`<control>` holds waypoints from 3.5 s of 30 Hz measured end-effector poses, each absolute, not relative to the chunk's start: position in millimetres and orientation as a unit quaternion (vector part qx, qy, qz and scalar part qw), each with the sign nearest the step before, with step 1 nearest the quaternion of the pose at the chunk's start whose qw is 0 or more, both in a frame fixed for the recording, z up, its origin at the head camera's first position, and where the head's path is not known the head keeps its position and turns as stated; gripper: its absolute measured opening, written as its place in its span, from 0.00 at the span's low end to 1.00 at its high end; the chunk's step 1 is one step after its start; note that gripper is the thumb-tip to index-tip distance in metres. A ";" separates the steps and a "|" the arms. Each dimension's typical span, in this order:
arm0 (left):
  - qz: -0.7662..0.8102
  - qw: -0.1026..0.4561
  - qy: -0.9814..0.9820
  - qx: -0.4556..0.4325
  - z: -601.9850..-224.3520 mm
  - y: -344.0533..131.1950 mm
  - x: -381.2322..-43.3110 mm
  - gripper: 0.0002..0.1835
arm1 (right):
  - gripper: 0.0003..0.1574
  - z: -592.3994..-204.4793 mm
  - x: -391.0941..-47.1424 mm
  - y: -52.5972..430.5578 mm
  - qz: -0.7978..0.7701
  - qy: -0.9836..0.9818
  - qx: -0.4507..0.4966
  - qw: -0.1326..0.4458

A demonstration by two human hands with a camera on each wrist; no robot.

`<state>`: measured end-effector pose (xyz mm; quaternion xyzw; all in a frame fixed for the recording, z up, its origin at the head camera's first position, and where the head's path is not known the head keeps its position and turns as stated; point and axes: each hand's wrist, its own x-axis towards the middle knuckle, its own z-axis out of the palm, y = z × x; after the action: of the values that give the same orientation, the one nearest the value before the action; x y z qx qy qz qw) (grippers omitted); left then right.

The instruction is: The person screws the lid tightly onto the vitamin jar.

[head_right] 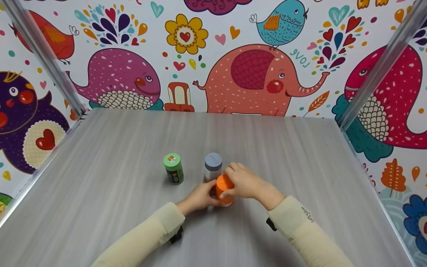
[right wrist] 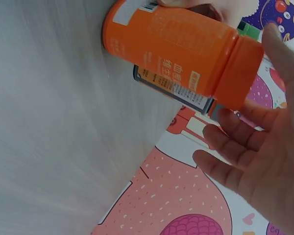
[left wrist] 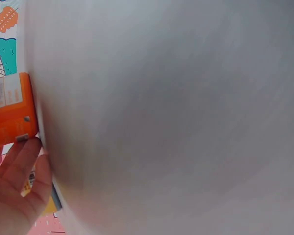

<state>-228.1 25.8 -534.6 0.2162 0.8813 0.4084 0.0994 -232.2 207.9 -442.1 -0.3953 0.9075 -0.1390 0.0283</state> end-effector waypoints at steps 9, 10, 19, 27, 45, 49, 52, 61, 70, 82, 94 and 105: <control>0.423 0.113 0.877 0.197 -533.7 27.2 -226.8 0.27 | 0.35 -428.0 -234.9 215.3 -0.151 0.866 -0.463 0.113; 0.422 0.113 0.878 0.196 -533.8 27.3 -226.9 0.27 | 0.35 -427.7 -235.1 215.1 -0.146 0.864 -0.468 0.115; 0.415 0.111 0.881 0.197 -534.4 27.2 -227.6 0.28 | 0.29 -428.6 -235.7 211.6 -0.131 0.861 -0.481 0.104; 0.420 0.108 0.878 0.203 -534.0 26.5 -227.3 0.28 | 0.27 -432.7 -235.4 208.8 -0.124 0.880 -0.453 0.066; 0.416 0.104 0.877 0.214 -534.2 25.7 -227.5 0.29 | 0.34 -432.5 -236.7 209.8 -0.126 0.885 -0.443 0.073; 0.415 0.101 0.879 0.213 -533.7 26.1 -226.9 0.29 | 0.32 -429.1 -238.0 213.0 -0.133 0.863 -0.477 0.099; 0.413 0.101 0.880 0.213 -533.6 26.4 -226.9 0.29 | 0.30 -428.4 -238.2 213.3 -0.127 0.858 -0.486 0.105; 0.410 0.101 0.881 0.213 -534.2 26.1 -227.1 0.28 | 0.28 -430.9 -238.3 210.1 -0.124 0.861 -0.484 0.095; 0.409 0.114 0.881 0.210 -530.5 25.4 -227.0 0.32 | 0.26 -437.8 -239.8 211.3 -0.133 0.856 -0.496 0.055; 0.394 0.110 0.886 0.218 -533.2 26.8 -228.2 0.31 | 0.27 -443.9 -242.5 215.6 -0.176 0.861 -0.473 0.058; 0.367 0.120 0.899 0.206 -523.8 17.4 -228.6 0.35 | 0.28 -437.2 -247.8 225.2 -0.162 0.888 -0.428 0.048; 0.365 0.103 0.904 0.195 -519.0 -22.4 -216.6 0.33 | 0.28 -442.7 -267.0 247.5 -0.180 0.934 -0.307 0.022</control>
<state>-216.6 -22.4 -519.0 0.1953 0.9045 0.3651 0.1026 -267.0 247.5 -442.7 -0.3068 0.9343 -0.1804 0.0218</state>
